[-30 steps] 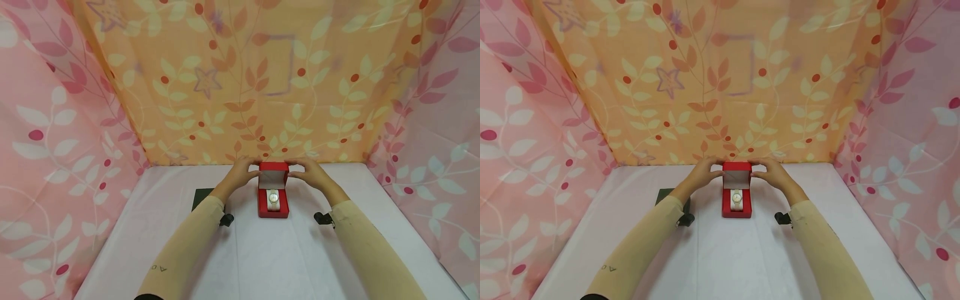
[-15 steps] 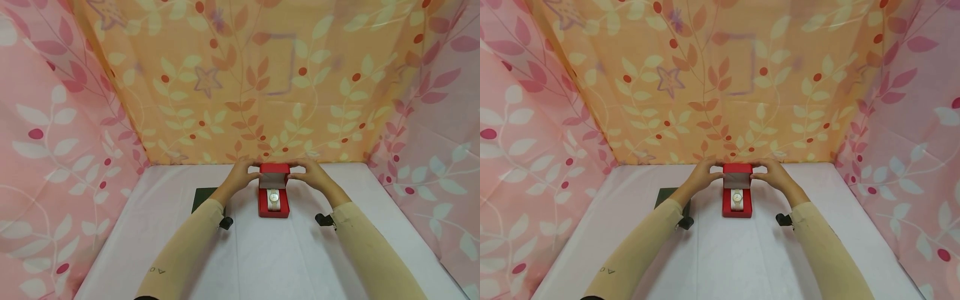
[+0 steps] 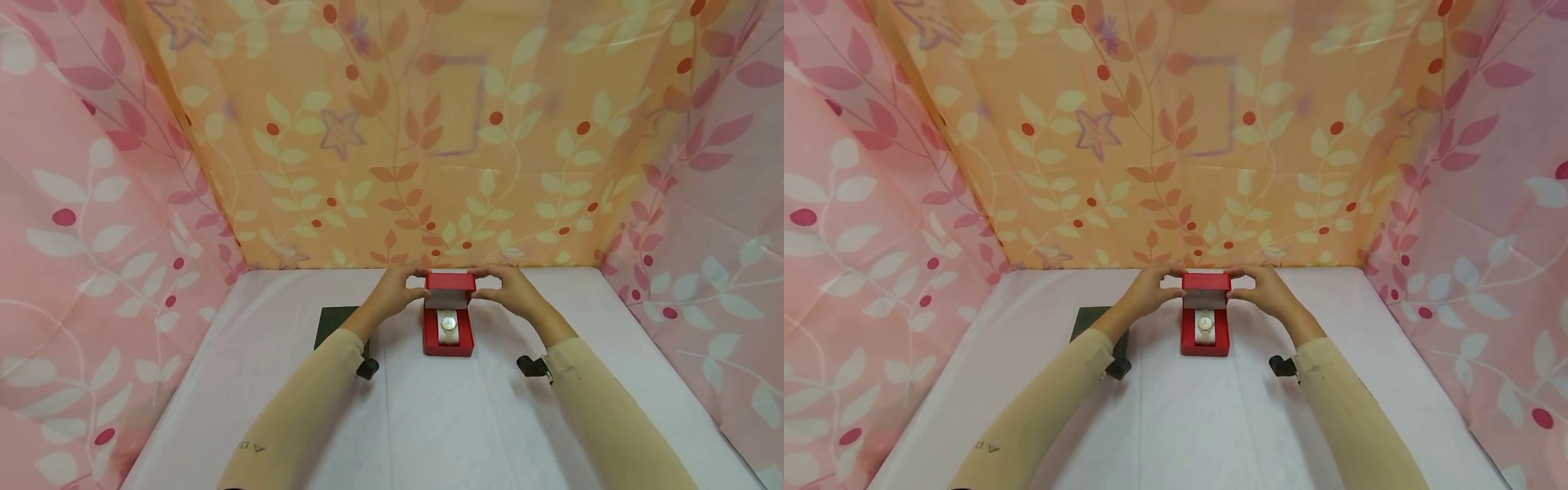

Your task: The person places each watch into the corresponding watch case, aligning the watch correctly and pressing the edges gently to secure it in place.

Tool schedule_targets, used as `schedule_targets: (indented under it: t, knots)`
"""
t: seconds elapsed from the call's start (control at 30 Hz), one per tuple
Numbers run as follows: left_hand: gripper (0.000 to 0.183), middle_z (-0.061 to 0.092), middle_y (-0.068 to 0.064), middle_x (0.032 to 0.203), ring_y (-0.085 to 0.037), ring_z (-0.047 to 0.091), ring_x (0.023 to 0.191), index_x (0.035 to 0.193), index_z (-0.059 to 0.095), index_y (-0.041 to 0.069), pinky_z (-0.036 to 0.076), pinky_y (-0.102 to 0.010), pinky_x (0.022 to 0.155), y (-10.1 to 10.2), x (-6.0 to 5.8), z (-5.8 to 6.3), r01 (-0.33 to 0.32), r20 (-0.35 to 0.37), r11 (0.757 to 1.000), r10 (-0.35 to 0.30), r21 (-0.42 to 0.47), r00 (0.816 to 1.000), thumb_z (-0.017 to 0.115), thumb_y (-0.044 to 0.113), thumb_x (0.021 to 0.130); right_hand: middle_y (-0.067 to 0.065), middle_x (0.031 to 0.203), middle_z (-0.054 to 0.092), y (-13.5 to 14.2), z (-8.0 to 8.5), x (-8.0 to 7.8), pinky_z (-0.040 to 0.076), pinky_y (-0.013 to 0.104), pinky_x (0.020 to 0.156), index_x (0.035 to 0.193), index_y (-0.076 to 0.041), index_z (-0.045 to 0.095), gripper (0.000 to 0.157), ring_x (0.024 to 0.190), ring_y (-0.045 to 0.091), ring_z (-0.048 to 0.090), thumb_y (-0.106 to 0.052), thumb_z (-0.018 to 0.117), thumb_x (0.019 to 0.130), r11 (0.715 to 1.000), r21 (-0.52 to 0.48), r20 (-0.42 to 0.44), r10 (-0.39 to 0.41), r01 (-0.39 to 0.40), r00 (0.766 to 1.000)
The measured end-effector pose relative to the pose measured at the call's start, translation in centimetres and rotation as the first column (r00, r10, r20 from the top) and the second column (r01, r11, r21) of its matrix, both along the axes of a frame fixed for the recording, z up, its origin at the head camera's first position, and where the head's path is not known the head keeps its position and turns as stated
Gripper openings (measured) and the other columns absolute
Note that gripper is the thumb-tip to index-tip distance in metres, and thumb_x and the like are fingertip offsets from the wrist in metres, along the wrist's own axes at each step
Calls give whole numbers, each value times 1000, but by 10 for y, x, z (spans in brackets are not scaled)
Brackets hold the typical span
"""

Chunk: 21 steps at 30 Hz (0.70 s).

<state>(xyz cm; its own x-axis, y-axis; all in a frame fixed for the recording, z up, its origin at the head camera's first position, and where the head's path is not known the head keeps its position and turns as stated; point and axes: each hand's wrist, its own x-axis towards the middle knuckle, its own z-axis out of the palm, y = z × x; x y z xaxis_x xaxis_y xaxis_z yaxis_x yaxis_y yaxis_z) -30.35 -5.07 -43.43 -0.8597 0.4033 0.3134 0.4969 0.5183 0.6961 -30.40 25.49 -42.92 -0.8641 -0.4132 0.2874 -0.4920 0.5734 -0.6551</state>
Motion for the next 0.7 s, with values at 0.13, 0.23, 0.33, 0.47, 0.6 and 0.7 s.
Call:
schedule_targets:
  t: [0.13, 0.23, 0.33, 0.47, 0.6, 0.7]
  knots:
    - [40, 70, 4, 125, -18, 41, 148, 125, 71, 20, 38, -51, 117, 0, 5, -1, -18, 41, 1000, 17, 12, 999, 84, 22, 87, 7, 134, 68, -1, -1, 4, 33, 63, 113, 128, -18, 71, 49, 135, 33, 51, -23, 88, 82, 1000, -17, -3, -2, 2, 1000]
    - [40, 70, 6, 127, -15, 34, 152, 125, 70, 22, 37, -50, 118, 0, 8, -2, -18, 38, 1000, 18, 10, 999, 84, 22, 87, 6, 133, 68, -1, -2, 7, 35, 62, 112, 127, -20, 71, 49, 132, 32, 53, -24, 88, 81, 1000, -19, -3, -16, 16, 1000]
    - [40, 70, 5, 128, -15, 34, 152, 125, 70, 22, 36, -49, 119, 0, 9, -2, -14, 30, 1000, 14, 6, 999, 84, 22, 87, 4, 130, 69, -1, -3, 10, 38, 61, 110, 127, -22, 71, 49, 129, 30, 55, -25, 88, 81, 999, -12, 3, -36, 36, 999]
    - [39, 72, 3, 124, -15, 38, 150, 123, 70, 20, 38, -47, 117, 0, 11, -2, 2, 19, 1000, -2, 3, 1000, 84, 21, 86, 3, 127, 71, -2, -5, 13, 39, 61, 110, 127, -22, 71, 49, 128, 30, 58, -25, 88, 81, 999, -11, 15, -52, 52, 999]
    - [39, 74, 3, 118, -16, 52, 138, 122, 71, 17, 44, -46, 113, 0, 13, -4, 7, -14, 1000, -7, -16, 1000, 85, 20, 86, 2, 125, 72, -2, -7, 17, 38, 63, 110, 126, -22, 71, 49, 127, 31, 59, -26, 88, 81, 998, -23, 25, -50, 51, 998]
    - [39, 73, 4, 118, -16, 61, 125, 123, 71, 17, 47, -43, 109, 0, 15, -4, 0, -26, 1000, -1, -31, 1000, 84, 20, 87, 1, 123, 72, -2, -8, 19, 36, 64, 112, 125, -21, 71, 47, 127, 31, 60, -24, 88, 82, 998, -44, 29, -38, 39, 999]
